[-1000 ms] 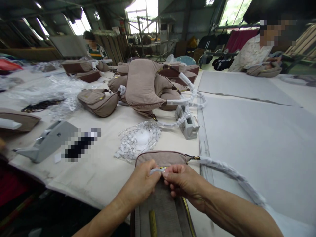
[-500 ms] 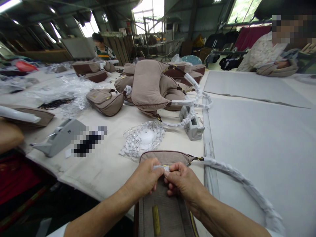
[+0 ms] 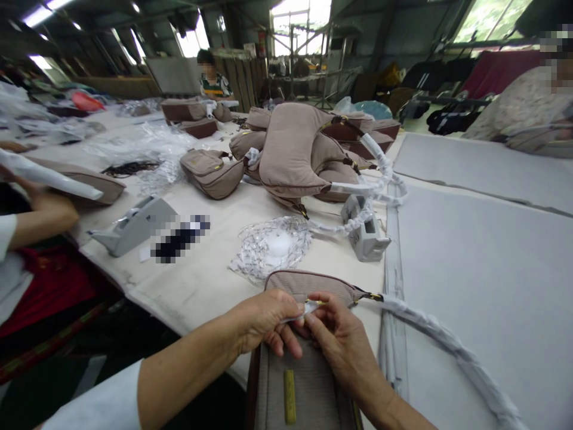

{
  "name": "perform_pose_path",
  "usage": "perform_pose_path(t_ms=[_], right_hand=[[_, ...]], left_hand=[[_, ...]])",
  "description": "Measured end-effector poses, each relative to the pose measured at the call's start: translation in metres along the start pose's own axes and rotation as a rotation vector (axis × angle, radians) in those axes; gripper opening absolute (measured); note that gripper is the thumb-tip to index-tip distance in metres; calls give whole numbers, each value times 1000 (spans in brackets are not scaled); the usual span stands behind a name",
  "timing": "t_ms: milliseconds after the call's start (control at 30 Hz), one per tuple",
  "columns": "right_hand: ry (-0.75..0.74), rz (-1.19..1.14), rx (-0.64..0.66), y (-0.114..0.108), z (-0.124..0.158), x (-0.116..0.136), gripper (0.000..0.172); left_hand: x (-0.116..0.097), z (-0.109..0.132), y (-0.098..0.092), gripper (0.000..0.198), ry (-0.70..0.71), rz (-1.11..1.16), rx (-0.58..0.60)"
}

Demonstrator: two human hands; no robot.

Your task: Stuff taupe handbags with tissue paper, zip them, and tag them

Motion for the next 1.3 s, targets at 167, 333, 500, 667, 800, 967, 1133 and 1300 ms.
perform_pose_path(t_ms=[167, 333, 500, 667, 800, 967, 1133, 1300], right_hand=[[-473, 529, -91, -1, 4, 7, 20], [-825, 1035, -123, 3, 9, 14, 31], [-818, 1245, -76, 7, -3, 21, 23], [-813, 1361, 50, 9, -16, 22, 15], [-761, 1450, 152, 9, -21, 18, 10], [-652, 1510, 160, 10, -21, 14, 10], [-332, 1491, 241, 15, -33, 11, 14], [-310, 1195, 181, -13, -17, 35, 51]], left_hand=[[10, -2, -2, 42, -3, 75, 96], [17, -5, -8, 33, 44, 208, 128], [22, -10, -4, 31, 14, 361, 152], [25, -11, -4, 43, -77, 422, 43], [26, -10, -5, 46, -116, 410, 1], [27, -8, -6, 45, -97, 393, -29], [24, -12, -3, 43, -67, 337, -62], [20, -1, -6, 51, 50, 182, -119]])
Point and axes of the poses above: each hand's wrist, its own z-axis away from the middle knuckle, its own y-axis out of the palm, x = y × z, the point moved 5 cm from there along -z, towards the middle knuckle, and after that the axes turned 9 degrees about x, right-handed, at the moved point
